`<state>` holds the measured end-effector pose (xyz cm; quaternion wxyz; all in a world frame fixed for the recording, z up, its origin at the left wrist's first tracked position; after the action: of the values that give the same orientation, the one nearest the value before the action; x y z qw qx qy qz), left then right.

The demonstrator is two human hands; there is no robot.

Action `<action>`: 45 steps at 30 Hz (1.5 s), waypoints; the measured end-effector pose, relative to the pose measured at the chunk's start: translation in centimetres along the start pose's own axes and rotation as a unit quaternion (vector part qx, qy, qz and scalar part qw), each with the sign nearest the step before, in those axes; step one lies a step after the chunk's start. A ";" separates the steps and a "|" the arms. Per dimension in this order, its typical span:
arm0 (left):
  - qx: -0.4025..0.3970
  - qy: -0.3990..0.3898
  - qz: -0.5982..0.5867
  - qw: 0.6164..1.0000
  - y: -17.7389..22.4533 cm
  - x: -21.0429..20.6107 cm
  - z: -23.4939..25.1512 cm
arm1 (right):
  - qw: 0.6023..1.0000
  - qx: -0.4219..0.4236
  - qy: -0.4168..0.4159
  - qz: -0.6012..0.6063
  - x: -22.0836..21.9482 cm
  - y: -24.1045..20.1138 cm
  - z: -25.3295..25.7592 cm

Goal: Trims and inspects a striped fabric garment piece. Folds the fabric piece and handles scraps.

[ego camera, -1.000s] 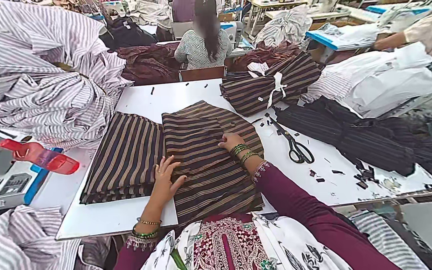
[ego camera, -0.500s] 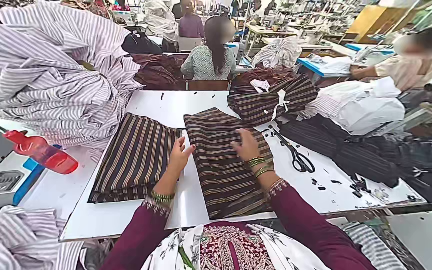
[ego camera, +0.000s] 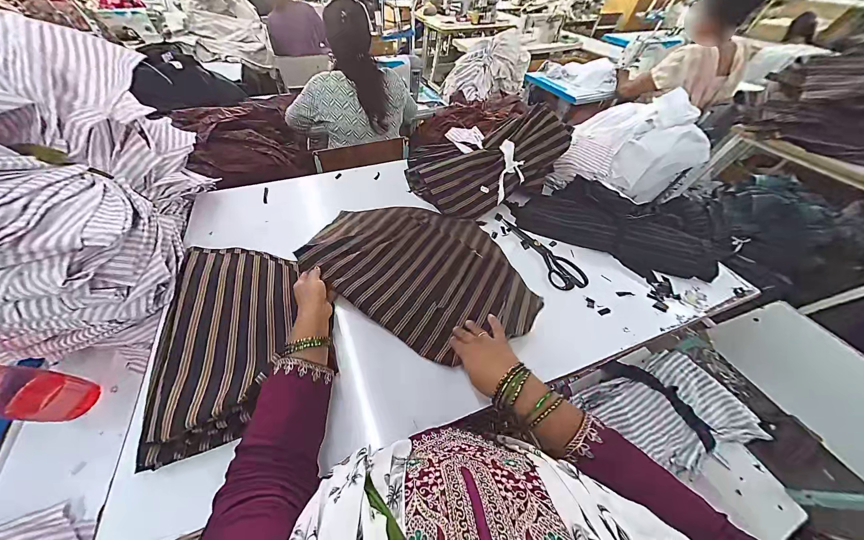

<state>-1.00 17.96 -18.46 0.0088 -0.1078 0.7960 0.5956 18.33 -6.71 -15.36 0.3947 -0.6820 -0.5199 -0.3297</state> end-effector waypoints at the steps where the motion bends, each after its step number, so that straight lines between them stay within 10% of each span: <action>1: -0.023 0.009 -0.027 0.999 0.5 0.3 -1.0 | 1.000 -0.011 -0.005 0.005 -0.1 0.6 -0.1; 6: -0.343 -0.074 0.108 0.930 5.1 -2.4 -8.8 | 0.989 0.106 0.057 0.080 -4.6 -1.5 0.9; 10: -0.424 -0.403 0.431 0.687 0.8 -9.3 -19.2 | 0.986 0.125 0.083 0.073 -4.9 -1.8 1.0; 13: -0.323 -0.591 0.517 0.528 -3.9 -10.2 -22.5 | 0.993 0.069 0.000 0.099 -4.7 -1.6 0.4; 15: -0.304 -0.619 0.457 0.562 -3.1 -10.2 -22.1 | 0.991 0.055 -0.020 0.117 -4.9 -1.4 0.5; 18: -0.306 -0.474 0.391 0.727 1.1 -10.1 -17.1 | 0.988 0.085 0.018 0.126 -5.1 -1.3 0.8; 22: -0.088 -0.352 0.419 0.832 -1.0 -9.9 -7.9 | 0.989 0.074 0.016 0.128 -4.7 -1.4 0.7; 26: -0.025 -0.440 0.266 0.857 -2.3 -11.9 -9.6 | 0.981 0.083 0.114 0.130 -4.3 -0.9 0.1; 32: -0.201 -0.381 0.106 0.896 9.9 -4.3 -12.9 | 0.874 0.195 0.433 0.100 -3.9 0.0 -1.3; 37: -0.262 -0.175 0.184 0.931 15.7 11.4 -10.7 | 0.883 0.208 0.401 0.125 -3.6 -0.2 -0.5; 41: -0.141 -0.001 0.408 0.902 11.6 22.4 -5.7 | 0.899 0.191 0.360 0.159 -3.0 -0.2 0.5; 45: -0.056 -0.019 0.498 0.865 5.7 26.1 -1.6 | 0.920 0.195 0.258 0.221 0.2 -2.0 3.7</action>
<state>-27.36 13.77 -16.34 -0.2798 0.3146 0.7088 0.5661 16.57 -3.05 -16.60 0.7034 -0.5803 -0.2903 -0.2903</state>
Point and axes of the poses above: each hand's wrist, its own z-axis towards the middle knuckle, its own x-axis out of the back of the hand, y = z × x, the point moved 8 cm from there along z, towards the middle knuckle
